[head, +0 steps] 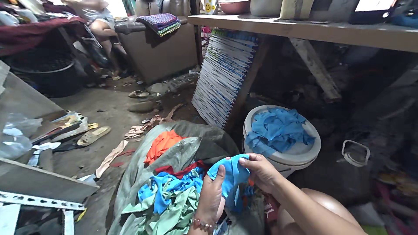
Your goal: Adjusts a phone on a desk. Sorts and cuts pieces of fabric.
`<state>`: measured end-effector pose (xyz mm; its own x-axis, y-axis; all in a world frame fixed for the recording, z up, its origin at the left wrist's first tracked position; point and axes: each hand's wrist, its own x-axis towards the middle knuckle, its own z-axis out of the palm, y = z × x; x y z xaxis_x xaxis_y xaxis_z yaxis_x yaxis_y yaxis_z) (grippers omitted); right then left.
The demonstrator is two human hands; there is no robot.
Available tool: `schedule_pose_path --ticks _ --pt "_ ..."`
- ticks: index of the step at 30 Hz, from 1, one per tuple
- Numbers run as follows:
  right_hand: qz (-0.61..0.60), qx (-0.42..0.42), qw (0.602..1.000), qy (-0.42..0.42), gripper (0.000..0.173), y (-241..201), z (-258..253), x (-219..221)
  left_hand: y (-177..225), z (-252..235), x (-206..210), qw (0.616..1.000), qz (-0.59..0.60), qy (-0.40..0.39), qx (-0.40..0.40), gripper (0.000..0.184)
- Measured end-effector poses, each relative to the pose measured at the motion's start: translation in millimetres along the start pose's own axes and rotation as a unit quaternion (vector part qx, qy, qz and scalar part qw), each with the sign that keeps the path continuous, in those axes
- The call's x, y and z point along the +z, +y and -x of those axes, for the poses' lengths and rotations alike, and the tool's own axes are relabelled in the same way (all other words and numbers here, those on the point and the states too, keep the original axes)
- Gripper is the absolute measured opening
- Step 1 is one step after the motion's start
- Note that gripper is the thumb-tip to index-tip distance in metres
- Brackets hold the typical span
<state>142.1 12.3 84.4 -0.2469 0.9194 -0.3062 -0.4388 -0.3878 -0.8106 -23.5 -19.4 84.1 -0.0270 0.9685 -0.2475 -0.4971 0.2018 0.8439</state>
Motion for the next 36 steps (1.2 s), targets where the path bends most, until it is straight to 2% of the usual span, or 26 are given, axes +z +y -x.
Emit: schedule_pose_path --ticks 4,6,7,9,12,14,16,17,20,23,25,28,33,36 --pt "0.01 -0.036 0.998 0.045 0.005 -6.1 0.5 0.3 2.5 -1.0 2.1 0.999 0.027 0.018 -0.019 0.026" --pt "0.031 -0.071 0.996 0.034 0.006 -12.4 2.1 -3.1 3.5 -4.2 -0.1 0.998 0.049 0.021 -0.018 0.028" --pt "0.046 -0.09 0.995 0.006 0.007 -15.4 3.8 -5.7 3.7 -6.0 -1.7 0.998 0.057 0.023 -0.019 0.029" --pt "0.077 -0.123 0.984 -0.102 0.008 -19.9 7.5 -10.5 3.2 -8.9 -3.3 0.998 0.062 0.029 -0.013 0.03" --pt "0.135 -0.138 0.941 -0.277 0.009 -19.6 11.5 -3.3 0.0 -9.5 -2.4 0.997 0.069 0.016 -0.008 0.031" --pt "0.174 -0.141 0.916 -0.332 0.011 -16.2 12.1 8.2 -2.4 -6.9 -1.4 0.998 0.06 -0.02 -0.004 0.032" --pt "0.22 -0.167 0.909 -0.312 0.013 -12.2 9.9 16.5 -6.5 -3.1 -3.6 0.996 0.051 -0.066 0.007 0.034" --pt "0.246 -0.19 0.909 -0.279 0.014 -10.1 7.8 18.8 -5.9 0.6 -1.5 0.997 0.053 -0.065 0.001 0.035" --pt "0.317 -0.222 0.911 -0.142 0.019 -5.5 4.2 23.4 -2.7 6.9 8.9 0.997 0.072 -0.003 -0.039 0.04" --pt "0.354 -0.224 0.906 -0.057 0.026 -0.9 6.4 26.6 -5.3 4.3 8.0 0.994 0.096 0.001 -0.046 0.048" --pt "0.379 -0.223 0.898 -0.032 0.032 1.0 7.8 27.7 -4.6 4.3 9.6 0.994 0.093 0.007 -0.047 0.052" --pt "0.392 -0.216 0.894 -0.008 0.037 2.1 8.9 27.4 -3.3 8.0 9.3 0.996 0.074 -0.019 -0.05 0.069" --pt "0.387 -0.208 0.898 0.024 0.034 6.1 9.7 27.4 -5.8 13.6 5.4 0.998 0.04 -0.039 -0.026 0.096" --pt "0.36 -0.207 0.908 0.055 0.033 10.0 10.9 30.2 -9.9 15.3 4.8 0.999 0.018 -0.043 -0.002 0.1"
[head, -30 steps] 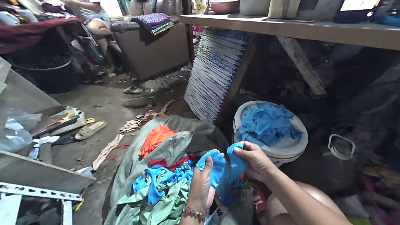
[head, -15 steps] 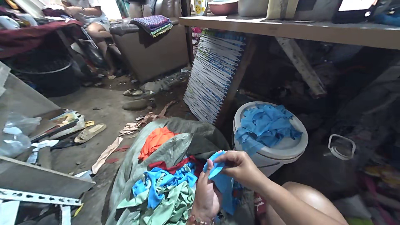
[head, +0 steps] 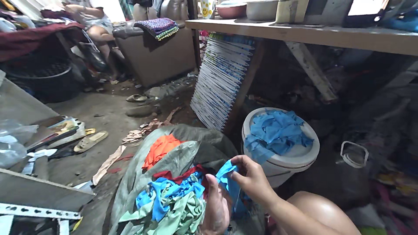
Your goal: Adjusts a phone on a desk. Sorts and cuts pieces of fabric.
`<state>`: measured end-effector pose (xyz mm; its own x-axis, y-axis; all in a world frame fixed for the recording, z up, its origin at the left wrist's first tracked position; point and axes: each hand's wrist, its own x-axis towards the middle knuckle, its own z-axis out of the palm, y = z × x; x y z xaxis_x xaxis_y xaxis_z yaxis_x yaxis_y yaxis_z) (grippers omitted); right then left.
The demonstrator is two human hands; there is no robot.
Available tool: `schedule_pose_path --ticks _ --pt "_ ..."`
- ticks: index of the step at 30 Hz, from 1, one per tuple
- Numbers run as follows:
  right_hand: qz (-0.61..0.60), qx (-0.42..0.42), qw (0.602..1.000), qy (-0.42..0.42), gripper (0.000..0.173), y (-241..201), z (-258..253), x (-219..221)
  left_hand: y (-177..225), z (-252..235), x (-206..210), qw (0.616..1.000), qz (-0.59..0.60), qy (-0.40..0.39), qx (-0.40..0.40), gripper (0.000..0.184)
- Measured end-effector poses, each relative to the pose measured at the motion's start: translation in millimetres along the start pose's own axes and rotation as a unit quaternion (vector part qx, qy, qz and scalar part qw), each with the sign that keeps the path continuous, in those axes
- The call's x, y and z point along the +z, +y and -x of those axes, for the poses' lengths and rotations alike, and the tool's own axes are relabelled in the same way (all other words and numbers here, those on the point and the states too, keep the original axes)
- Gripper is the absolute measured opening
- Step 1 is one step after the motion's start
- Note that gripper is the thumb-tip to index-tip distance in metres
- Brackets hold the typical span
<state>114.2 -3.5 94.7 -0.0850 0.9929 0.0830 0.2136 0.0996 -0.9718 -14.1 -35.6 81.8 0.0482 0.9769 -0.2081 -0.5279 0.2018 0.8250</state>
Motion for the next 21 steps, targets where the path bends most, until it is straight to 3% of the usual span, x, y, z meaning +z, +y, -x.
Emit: schedule_pose_path --ticks 4,9,13,16,21 --pt "0.011 -0.012 0.999 0.038 0.029 -2.8 6.1 3.8 -1.8 4.2 3.1 0.999 0.001 -0.013 0.03 0.111" --pt "0.027 -0.041 0.998 0.037 0.016 -1.3 6.9 2.3 -1.4 6.5 4.7 0.998 0.038 -0.027 0.032 0.104" --pt "0.022 -0.203 0.976 0.076 0.006 15.6 9.6 8.7 1.6 4.4 8.6 0.995 0.098 -0.018 0.013 0.092" --pt "0.049 -0.319 0.944 0.068 0.006 23.6 9.8 9.7 6.7 3.2 8.5 0.986 0.167 -0.02 -0.017 0.093" --pt "0.029 -0.334 0.942 0.009 0.009 23.4 6.8 5.5 3.7 -4.1 -3.8 0.975 0.201 -0.098 -0.012 0.102"
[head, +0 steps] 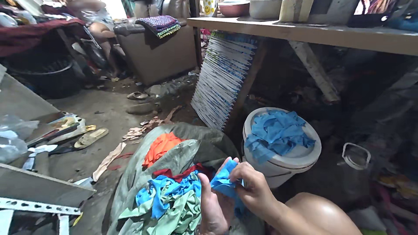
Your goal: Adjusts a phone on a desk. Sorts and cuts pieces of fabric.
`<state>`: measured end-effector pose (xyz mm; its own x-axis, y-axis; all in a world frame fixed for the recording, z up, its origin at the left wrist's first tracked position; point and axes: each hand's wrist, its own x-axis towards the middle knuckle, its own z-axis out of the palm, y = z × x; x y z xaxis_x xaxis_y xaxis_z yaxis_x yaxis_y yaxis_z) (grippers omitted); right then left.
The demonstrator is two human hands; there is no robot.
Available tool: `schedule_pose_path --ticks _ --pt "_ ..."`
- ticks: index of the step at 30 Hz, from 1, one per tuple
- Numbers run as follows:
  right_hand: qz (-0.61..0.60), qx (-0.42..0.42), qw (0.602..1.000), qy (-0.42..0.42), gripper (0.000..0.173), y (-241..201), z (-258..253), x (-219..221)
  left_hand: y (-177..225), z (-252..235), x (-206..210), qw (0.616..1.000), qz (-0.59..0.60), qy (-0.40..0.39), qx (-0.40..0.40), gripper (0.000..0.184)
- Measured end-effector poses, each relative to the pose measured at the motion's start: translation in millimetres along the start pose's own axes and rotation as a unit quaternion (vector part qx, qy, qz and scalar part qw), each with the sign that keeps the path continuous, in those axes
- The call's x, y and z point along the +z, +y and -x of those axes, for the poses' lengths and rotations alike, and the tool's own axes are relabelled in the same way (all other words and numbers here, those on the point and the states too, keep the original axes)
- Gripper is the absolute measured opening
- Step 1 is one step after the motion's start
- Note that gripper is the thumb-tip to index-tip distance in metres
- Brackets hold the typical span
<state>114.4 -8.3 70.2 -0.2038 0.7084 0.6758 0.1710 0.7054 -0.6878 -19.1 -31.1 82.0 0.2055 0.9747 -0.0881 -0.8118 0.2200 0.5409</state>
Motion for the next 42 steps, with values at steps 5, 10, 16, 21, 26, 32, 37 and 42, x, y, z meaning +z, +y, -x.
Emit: schedule_pose_path --ticks 5,10,16,21,26,32,37,42 --pt "-0.018 0.028 0.999 -0.027 0.007 -5.0 -7.9 -4.0 2.8 2.3 4.0 0.999 -0.028 0.027 0.003 0.101" --pt "-0.04 0.086 0.992 -0.078 0.009 -12.6 -16.8 -11.4 3.2 2.1 1.3 1.0 -0.02 0.016 0.008 0.104" --pt "0.004 0.217 0.975 -0.042 0.033 -21.2 -17.3 -5.2 -2.6 3.1 8.7 0.998 -0.05 0.018 0.033 0.099" --pt "0.046 0.22 0.974 -0.021 0.016 -25.2 -16.9 -3.1 -6.7 0.8 3.4 0.997 -0.069 -0.005 0.036 0.102" --pt "-0.012 0.195 0.981 -0.019 0.009 -15.1 -11.1 -3.9 0.1 1.4 13.6 0.996 -0.063 0.066 0.015 0.09" --pt "-0.054 0.136 0.989 -0.031 0.011 -9.2 -10.8 -8.0 5.5 0.2 4.8 0.997 -0.036 0.068 -0.001 0.074" --pt "-0.056 0.162 0.985 -0.034 0.013 -13.3 -14.8 -10.4 5.9 0.3 6.6 0.997 -0.022 0.069 -0.002 0.048" --pt "-0.064 0.22 0.973 -0.038 0.02 -20.2 -20.7 -13.9 9.4 -0.4 16.1 0.988 -0.075 0.132 -0.018 0.044"
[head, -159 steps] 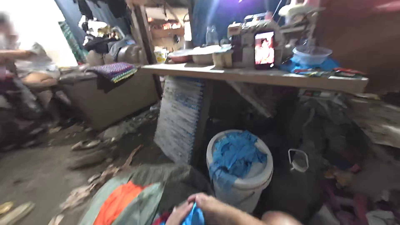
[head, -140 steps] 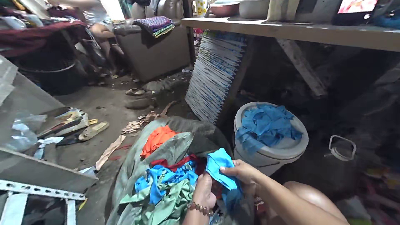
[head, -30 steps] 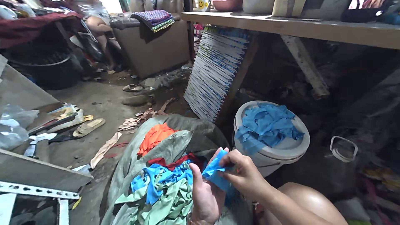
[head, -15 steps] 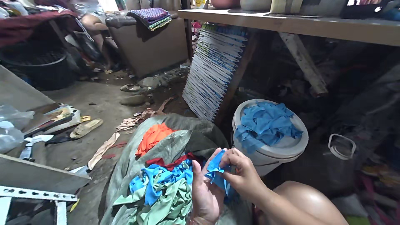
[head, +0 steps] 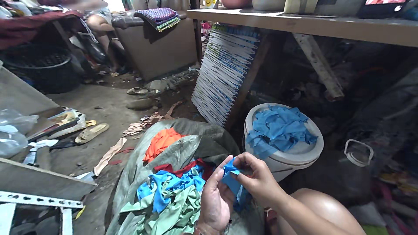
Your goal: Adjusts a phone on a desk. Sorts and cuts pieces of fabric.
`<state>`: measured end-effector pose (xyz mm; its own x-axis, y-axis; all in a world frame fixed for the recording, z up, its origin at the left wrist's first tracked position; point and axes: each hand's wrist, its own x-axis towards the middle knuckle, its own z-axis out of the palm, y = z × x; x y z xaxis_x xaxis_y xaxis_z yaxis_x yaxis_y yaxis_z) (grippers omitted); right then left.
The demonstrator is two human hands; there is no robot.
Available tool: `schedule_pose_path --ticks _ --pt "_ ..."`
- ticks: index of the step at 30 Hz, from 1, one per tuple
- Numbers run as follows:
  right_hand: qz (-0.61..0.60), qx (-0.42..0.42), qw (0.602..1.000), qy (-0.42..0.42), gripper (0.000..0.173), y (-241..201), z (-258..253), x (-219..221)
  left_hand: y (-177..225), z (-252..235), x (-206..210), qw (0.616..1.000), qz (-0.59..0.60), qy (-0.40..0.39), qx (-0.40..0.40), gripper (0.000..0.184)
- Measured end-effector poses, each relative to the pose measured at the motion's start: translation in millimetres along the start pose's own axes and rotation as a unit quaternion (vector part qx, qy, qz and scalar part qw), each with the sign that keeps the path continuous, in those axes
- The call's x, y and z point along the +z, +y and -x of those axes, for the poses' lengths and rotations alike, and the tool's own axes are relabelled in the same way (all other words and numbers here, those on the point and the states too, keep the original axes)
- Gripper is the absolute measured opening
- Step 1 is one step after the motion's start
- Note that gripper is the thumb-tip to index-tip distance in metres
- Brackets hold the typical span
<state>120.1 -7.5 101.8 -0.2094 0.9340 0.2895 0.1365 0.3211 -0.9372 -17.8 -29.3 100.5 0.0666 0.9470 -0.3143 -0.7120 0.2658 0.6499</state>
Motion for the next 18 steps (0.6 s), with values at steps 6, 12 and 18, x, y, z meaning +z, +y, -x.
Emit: schedule_pose_path --ticks 6,12,18 --pt "0.007 0.084 0.996 -0.023 0.033 -6.3 -5.0 -10.3 7.9 -0.6 -9.4 0.994 -0.094 -0.056 0.012 0.046" --pt "0.029 0.143 0.989 -0.026 0.035 -3.1 -5.7 -11.0 4.1 -9.6 -23.4 0.959 -0.228 -0.129 0.105 0.108" --pt "-0.028 0.066 0.997 0.013 0.01 3.7 -0.6 -4.8 8.8 -9.3 -19.4 0.952 -0.239 -0.151 0.121 0.127"
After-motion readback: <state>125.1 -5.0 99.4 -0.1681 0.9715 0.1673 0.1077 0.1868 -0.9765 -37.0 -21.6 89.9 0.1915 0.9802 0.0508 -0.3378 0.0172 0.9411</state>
